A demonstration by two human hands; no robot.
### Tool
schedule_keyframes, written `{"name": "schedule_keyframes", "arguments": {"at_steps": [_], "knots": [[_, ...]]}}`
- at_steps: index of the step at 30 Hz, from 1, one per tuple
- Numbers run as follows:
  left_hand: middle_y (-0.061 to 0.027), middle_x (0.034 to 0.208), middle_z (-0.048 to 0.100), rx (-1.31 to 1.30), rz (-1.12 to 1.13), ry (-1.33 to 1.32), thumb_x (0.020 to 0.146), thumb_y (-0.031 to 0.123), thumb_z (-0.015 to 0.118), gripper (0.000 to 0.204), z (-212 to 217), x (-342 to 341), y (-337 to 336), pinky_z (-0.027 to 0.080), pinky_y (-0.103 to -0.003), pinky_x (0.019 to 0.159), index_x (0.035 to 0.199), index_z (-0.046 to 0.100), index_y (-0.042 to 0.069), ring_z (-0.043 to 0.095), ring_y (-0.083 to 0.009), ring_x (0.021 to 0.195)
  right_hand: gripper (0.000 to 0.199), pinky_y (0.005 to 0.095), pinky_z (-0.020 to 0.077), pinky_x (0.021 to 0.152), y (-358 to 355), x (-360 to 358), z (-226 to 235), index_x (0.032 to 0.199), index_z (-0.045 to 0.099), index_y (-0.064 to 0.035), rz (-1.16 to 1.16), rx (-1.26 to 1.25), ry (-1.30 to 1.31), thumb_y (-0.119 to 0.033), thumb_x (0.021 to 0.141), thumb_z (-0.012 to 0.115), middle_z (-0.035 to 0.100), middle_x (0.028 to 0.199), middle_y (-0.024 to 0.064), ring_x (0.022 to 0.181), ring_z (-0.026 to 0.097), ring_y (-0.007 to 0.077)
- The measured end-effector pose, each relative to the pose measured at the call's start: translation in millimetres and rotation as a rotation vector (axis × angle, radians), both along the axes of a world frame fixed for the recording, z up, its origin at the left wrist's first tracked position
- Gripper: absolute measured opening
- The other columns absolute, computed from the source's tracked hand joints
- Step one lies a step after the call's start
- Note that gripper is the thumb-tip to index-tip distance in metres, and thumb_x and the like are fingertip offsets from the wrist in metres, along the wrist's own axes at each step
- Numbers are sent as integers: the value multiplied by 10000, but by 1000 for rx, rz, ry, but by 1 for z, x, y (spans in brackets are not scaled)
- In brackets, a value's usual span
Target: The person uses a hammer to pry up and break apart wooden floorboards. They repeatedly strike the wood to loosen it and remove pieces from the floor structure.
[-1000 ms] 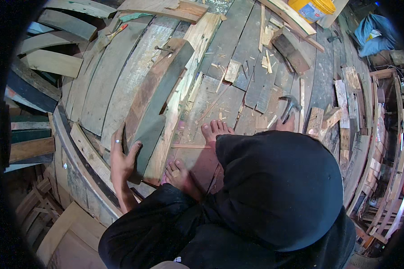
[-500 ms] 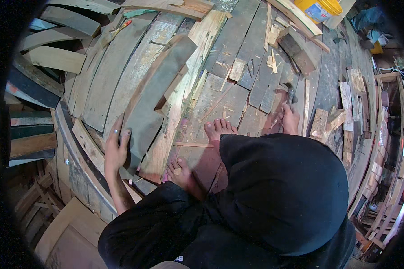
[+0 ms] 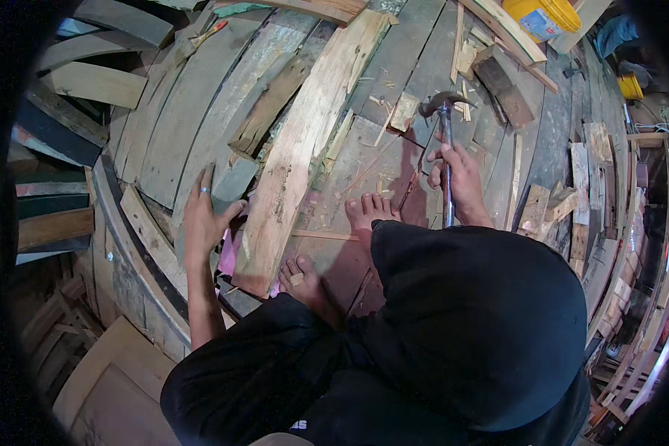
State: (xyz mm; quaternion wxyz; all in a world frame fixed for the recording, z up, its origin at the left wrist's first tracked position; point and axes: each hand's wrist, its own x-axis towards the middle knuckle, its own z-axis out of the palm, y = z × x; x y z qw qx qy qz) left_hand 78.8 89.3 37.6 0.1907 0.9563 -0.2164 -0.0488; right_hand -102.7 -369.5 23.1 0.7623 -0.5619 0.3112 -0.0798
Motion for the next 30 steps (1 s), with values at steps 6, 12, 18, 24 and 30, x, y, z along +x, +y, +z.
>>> {"name": "schedule_keyframes", "arguments": {"at_steps": [6,12,18,24,30], "knots": [[-267,1431,641,-23,54,36,758,308,913,913,11,14,0,526,-491,1070,1557,529,92,628,-443,1304,418,296,520,572,5,-4,-13,1430,555,27,12,-16,90,-257,1123,539,681,1021,105,600,596,115],[-261,1415,640,-1,26,52,746,353,918,967,12,20,5,522,-505,1072,1592,495,154,629,-449,1286,424,285,521,577,1,-10,-24,1435,554,23,-7,11,256,-267,1126,536,711,1009,105,614,607,111],[-234,1395,623,42,-49,-26,729,277,895,984,10,16,3,553,-517,1001,1601,451,171,647,-446,1216,329,320,437,495,11,-20,-10,1415,515,-110,10,86,429,-244,1118,563,612,888,61,572,542,144],[-297,1256,711,-12,50,-88,727,316,862,866,33,21,8,569,-499,971,1475,563,-1,711,-451,1147,162,286,309,450,14,-39,0,1183,526,-149,-138,278,489,-276,1111,595,457,766,-21,532,383,87],[-292,1280,706,-92,-63,23,720,325,835,885,44,1,12,568,-497,975,1486,548,-12,707,-454,1156,196,269,304,427,20,-36,-4,1186,530,-139,-112,166,434,-307,1113,598,441,748,-29,523,399,74]]}}
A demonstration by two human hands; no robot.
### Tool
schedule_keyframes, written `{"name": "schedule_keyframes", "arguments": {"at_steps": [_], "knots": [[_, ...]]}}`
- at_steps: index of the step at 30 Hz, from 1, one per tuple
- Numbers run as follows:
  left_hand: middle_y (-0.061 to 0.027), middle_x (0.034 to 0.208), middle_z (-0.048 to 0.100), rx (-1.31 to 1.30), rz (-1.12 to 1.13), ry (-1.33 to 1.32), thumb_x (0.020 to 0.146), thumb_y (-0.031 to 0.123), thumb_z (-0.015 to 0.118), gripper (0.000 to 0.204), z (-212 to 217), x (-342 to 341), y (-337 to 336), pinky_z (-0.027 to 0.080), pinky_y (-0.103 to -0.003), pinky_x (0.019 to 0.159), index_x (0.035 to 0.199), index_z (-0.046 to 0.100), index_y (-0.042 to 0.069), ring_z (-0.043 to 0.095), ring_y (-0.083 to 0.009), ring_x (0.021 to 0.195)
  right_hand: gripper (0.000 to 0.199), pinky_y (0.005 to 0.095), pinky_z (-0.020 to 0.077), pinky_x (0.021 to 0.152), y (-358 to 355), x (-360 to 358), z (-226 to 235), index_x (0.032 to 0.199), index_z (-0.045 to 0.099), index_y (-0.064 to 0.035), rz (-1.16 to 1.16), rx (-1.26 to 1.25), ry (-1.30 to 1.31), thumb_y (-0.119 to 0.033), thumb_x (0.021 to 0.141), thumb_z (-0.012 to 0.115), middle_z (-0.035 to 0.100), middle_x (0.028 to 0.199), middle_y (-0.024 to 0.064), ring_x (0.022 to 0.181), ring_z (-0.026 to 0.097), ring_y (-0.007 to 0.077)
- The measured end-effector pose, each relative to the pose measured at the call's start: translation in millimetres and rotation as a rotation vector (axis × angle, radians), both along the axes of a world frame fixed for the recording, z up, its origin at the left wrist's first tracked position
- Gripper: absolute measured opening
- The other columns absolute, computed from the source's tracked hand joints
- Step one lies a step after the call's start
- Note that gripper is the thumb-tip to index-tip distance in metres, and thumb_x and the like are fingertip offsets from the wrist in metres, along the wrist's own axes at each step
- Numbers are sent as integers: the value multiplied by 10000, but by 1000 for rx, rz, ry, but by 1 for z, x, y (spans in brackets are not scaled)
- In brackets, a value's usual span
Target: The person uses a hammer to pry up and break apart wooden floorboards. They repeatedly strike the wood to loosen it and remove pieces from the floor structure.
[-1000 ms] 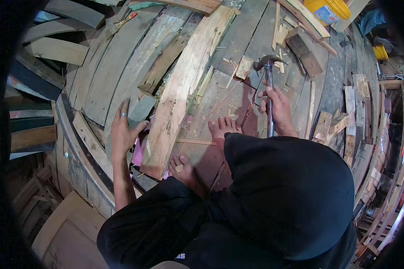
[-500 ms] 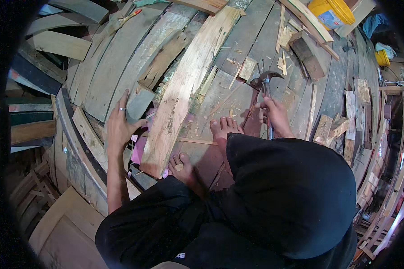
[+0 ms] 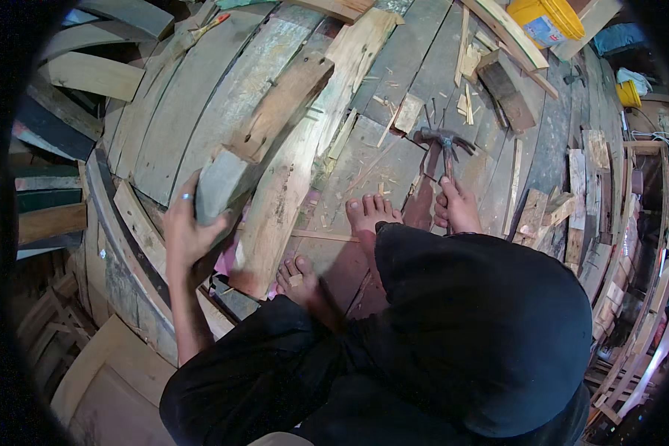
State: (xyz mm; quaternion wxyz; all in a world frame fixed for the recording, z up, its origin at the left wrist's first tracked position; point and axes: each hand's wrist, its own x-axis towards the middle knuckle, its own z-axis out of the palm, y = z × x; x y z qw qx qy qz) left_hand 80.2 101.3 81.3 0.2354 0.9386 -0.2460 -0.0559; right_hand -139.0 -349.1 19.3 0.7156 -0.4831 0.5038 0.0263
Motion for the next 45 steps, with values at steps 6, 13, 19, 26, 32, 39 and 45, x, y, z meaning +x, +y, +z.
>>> {"name": "schedule_keyframes", "arguments": {"at_steps": [6,13,19,26,32,39,45], "knots": [[-299,1403,626,1,209,45,836,350,819,846,-35,-8,1,529,-499,1035,1512,486,-34,656,-450,1249,296,255,304,412,19,35,29,1373,517,-126,204,-197,-148,-278,1126,574,411,720,-54,488,381,54],[-244,1234,632,54,265,-135,829,430,872,880,-61,-44,-20,520,-520,964,1489,485,-5,632,-448,1130,506,224,314,447,38,103,95,1621,401,-78,429,-532,-528,-163,1139,533,463,740,-50,515,394,35],[-216,1219,645,84,319,-174,818,440,868,881,-61,-47,-28,521,-499,954,1495,494,18,639,-409,1105,604,221,415,547,60,148,108,1658,378,-53,413,-824,-905,-91,1096,594,573,803,-36,628,499,33],[-204,1225,650,119,334,-173,813,451,865,862,-62,-46,-29,525,-480,938,1461,510,6,642,-383,1119,586,396,549,818,76,185,35,1617,441,-92,790,-1074,-510,-258,1084,619,726,969,211,849,693,247],[-171,1220,642,132,296,-193,821,461,849,838,-62,-45,-27,502,-476,944,1443,519,6,626,-357,1125,484,381,526,743,73,190,60,1501,584,-46,817,-948,-471,-296,1089,623,703,908,142,780,655,203],[-167,1221,644,126,306,-223,810,469,854,865,-65,-46,-29,503,-470,944,1461,521,6,628,-353,1126,486,209,348,510,77,194,138,1613,398,-89,520,-894,-1077,-277,1172,475,509,770,-14,587,418,36],[-182,1230,647,117,311,-144,817,475,856,862,-62,-44,-27,504,-474,957,1458,531,-2,635,-355,1132,525,370,550,779,86,196,54,1612,426,-44,601,-1155,-806,-228,1129,523,687,900,125,794,656,204]]}}
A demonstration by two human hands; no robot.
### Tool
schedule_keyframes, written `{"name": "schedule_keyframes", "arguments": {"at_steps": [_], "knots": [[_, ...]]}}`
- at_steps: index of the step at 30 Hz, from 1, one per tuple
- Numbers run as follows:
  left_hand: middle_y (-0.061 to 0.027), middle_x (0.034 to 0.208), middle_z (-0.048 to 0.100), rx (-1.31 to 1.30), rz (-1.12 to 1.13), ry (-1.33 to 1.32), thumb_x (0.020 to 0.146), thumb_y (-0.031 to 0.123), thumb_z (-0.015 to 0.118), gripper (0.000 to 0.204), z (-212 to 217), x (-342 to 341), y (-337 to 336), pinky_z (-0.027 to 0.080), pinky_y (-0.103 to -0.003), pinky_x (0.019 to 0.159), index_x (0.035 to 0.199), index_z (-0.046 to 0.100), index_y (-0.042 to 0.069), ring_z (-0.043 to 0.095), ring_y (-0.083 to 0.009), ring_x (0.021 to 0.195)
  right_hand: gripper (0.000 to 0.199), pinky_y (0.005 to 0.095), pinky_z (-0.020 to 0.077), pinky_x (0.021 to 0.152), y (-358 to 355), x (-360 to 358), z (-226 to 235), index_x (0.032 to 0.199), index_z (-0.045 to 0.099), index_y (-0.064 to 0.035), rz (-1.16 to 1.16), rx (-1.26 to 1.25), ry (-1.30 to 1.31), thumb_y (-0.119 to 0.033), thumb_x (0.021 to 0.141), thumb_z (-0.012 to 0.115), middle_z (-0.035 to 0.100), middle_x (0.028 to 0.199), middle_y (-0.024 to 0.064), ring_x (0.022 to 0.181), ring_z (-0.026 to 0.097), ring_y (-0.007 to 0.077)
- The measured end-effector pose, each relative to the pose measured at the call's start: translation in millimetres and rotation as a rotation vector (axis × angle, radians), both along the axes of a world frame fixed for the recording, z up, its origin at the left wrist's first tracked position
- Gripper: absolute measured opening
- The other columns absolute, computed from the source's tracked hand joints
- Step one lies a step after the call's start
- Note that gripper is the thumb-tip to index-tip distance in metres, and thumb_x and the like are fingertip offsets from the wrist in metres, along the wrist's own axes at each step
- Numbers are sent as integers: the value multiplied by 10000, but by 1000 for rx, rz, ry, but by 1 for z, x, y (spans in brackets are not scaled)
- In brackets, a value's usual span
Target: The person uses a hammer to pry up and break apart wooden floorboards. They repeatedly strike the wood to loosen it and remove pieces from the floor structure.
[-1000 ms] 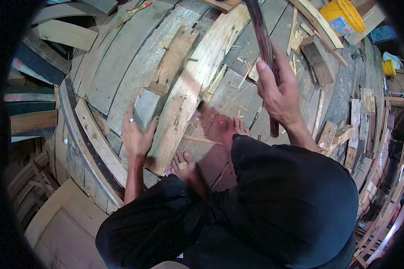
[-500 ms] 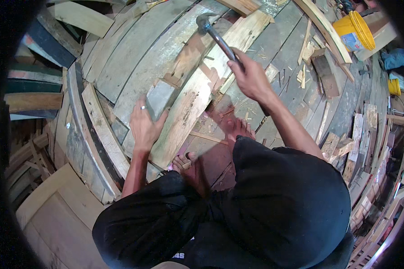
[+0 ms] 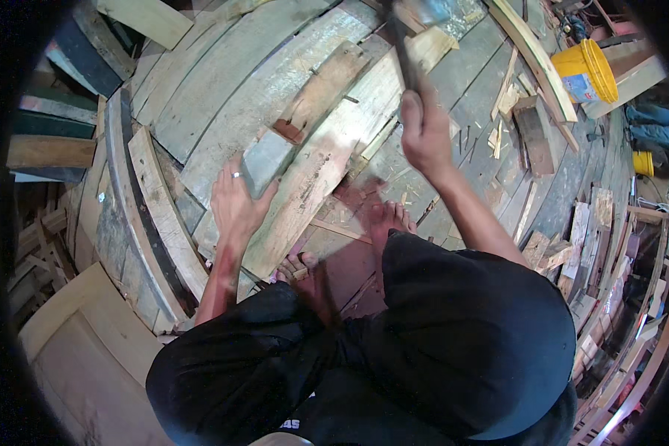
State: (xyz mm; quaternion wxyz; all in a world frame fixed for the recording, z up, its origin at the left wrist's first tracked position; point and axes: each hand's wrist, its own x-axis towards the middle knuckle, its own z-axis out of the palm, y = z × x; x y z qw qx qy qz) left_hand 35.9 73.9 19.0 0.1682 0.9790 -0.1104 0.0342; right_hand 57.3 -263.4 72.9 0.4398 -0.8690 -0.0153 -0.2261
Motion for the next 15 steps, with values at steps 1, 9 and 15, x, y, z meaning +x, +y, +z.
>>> {"name": "schedule_keyframes", "arguments": {"at_steps": [1,9,15], "knots": [[-186,1234,646,-8,-5,-9,820,474,855,861,1,1,0,504,-474,959,1457,529,-3,635,-356,1133,519,341,495,752,-2,-2,-10,1614,432,-60,-37,-38,241,-245,1137,515,636,882,95,774,602,180],[-196,1250,642,-24,6,9,833,460,844,822,2,6,-2,504,-492,950,1440,530,3,638,-366,1150,394,192,259,424,-14,-5,64,1495,489,-125,205,679,267,-359,1184,426,398,719,-55,503,354,28],[-181,1238,639,-32,5,-11,827,459,847,836,1,4,-2,501,-495,955,1456,519,15,627,-364,1166,484,228,286,468,-13,18,46,1289,500,-99,177,425,-77,-552,1141,420,357,710,-61,533,314,40]]}}
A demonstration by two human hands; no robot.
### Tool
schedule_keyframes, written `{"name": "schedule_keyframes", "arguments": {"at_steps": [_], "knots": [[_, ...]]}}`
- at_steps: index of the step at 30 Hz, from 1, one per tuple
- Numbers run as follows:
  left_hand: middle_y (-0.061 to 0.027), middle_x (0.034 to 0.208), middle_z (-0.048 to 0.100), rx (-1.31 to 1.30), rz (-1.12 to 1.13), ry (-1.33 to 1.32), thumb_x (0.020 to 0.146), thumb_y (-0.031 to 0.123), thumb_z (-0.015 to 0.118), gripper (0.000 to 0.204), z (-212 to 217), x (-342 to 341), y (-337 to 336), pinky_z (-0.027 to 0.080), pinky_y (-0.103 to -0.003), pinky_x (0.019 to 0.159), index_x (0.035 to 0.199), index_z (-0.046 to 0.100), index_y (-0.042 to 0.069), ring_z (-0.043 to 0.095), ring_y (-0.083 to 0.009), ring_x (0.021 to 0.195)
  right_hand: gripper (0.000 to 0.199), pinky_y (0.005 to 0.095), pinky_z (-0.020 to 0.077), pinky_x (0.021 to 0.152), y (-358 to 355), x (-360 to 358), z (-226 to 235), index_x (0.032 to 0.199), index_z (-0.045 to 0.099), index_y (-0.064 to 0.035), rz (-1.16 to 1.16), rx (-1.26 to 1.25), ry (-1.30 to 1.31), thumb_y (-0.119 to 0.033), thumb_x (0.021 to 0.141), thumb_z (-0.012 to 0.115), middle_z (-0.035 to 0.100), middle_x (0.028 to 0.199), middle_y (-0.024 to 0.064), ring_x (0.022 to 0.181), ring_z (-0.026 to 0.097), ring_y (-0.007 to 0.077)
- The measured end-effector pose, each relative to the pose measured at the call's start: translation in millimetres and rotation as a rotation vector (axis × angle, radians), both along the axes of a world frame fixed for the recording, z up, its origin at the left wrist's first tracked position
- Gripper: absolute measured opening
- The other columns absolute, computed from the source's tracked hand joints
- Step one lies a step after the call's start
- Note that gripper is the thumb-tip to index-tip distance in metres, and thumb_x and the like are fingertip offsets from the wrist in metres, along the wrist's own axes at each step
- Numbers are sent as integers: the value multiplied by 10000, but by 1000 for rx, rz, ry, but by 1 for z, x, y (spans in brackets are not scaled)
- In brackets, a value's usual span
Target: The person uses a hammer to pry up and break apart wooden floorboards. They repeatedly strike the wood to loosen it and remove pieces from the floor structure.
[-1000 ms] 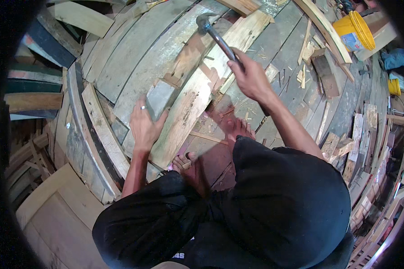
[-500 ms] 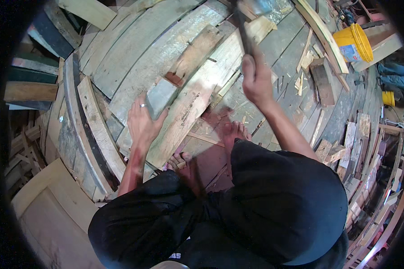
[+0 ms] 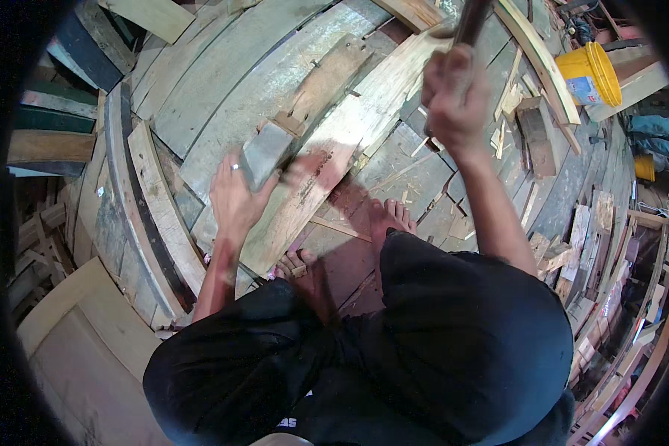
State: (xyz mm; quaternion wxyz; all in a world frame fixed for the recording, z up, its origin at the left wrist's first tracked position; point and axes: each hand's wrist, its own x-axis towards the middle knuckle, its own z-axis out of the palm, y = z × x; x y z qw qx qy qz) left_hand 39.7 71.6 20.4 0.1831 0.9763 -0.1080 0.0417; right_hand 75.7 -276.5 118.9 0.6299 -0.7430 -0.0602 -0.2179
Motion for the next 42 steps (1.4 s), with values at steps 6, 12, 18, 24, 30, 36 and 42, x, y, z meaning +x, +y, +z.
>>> {"name": "schedule_keyframes", "arguments": {"at_steps": [6,12,18,24,30,36,42], "knots": [[-193,1282,637,19,0,1,825,446,845,857,0,2,2,497,-491,989,1470,512,-9,622,-366,1197,360,266,269,427,-9,-7,-63,1046,596,-109,-186,129,949,-433,1148,477,395,656,-71,477,348,59],[-188,1300,628,39,30,51,815,463,844,857,-2,2,2,490,-489,1010,1455,519,-4,620,-375,1204,410,240,233,424,-26,-4,21,1201,516,-114,0,310,249,-510,1160,417,301,680,-82,501,276,41],[-179,1292,632,23,28,44,826,461,834,828,1,2,0,478,-492,1007,1450,525,11,615,-368,1203,373,252,352,482,-14,19,6,1223,517,-97,-145,63,-99,-456,1162,438,386,692,-37,543,377,81],[-201,1290,635,10,68,-18,827,468,836,844,3,10,4,480,-491,1010,1443,528,-19,617,-375,1205,363,383,467,605,-5,-4,-67,1168,658,-30,-178,-511,707,-376,1126,556,593,735,50,634,570,165],[-204,1278,641,20,52,33,826,450,835,841,0,9,5,486,-483,999,1446,525,-27,622,-377,1187,239,216,329,475,-12,5,28,1223,587,-50,-99,-106,146,-271,1154,527,483,710,-61,558,423,18],[-253,1256,666,-5,59,2,844,453,843,825,1,10,3,503,-500,1018,1425,527,-39,642,-414,1172,230,241,312,454,6,33,62,1220,484,-103,-143,-249,-87,-321,1186,416,446,731,-36,521,379,48],[-197,1247,638,68,-7,34,819,448,848,814,2,9,3,481,-478,976,1399,547,-37,625,-356,1153,393,301,350,458,8,8,-27,1356,610,-78,64,-332,827,-386,1162,461,463,677,-37,520,437,79]]}}
